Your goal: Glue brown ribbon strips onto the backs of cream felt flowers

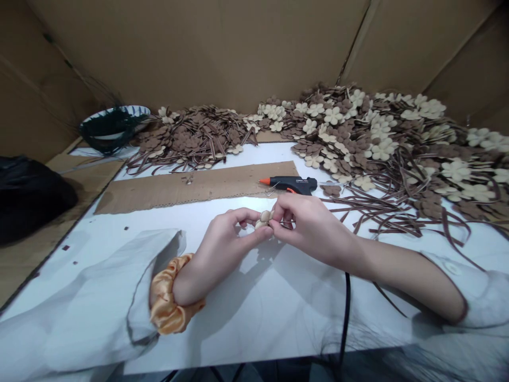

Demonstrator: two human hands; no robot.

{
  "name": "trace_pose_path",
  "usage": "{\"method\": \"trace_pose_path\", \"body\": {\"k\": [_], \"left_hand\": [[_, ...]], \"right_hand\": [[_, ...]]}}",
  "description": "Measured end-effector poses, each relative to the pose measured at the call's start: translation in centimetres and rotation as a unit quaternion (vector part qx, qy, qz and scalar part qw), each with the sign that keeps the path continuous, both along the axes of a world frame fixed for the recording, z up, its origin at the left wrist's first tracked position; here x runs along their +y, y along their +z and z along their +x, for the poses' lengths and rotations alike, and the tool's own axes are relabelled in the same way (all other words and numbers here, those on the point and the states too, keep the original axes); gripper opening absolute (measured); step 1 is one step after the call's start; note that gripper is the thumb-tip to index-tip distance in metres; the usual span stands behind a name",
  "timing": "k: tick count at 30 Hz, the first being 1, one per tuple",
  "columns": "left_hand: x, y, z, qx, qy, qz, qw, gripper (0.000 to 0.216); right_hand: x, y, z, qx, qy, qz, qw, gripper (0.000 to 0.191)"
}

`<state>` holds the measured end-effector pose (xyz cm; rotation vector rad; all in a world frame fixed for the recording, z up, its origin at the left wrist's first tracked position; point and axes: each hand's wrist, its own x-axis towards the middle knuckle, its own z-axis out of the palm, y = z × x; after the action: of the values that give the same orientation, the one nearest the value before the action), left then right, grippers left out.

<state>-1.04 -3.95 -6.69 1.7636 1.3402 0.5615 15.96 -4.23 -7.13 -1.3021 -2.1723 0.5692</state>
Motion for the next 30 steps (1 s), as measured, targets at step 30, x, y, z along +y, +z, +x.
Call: {"method": "trace_pose_path", "body": {"k": [30], "left_hand": [[0.1, -0.3, -0.1, -0.115, 0.05, -0.091, 0.988, 0.018]], "right_hand": [[1.5, 2.1, 0.4, 0.196, -0.015, -0.375, 0.906, 0.016]]}}
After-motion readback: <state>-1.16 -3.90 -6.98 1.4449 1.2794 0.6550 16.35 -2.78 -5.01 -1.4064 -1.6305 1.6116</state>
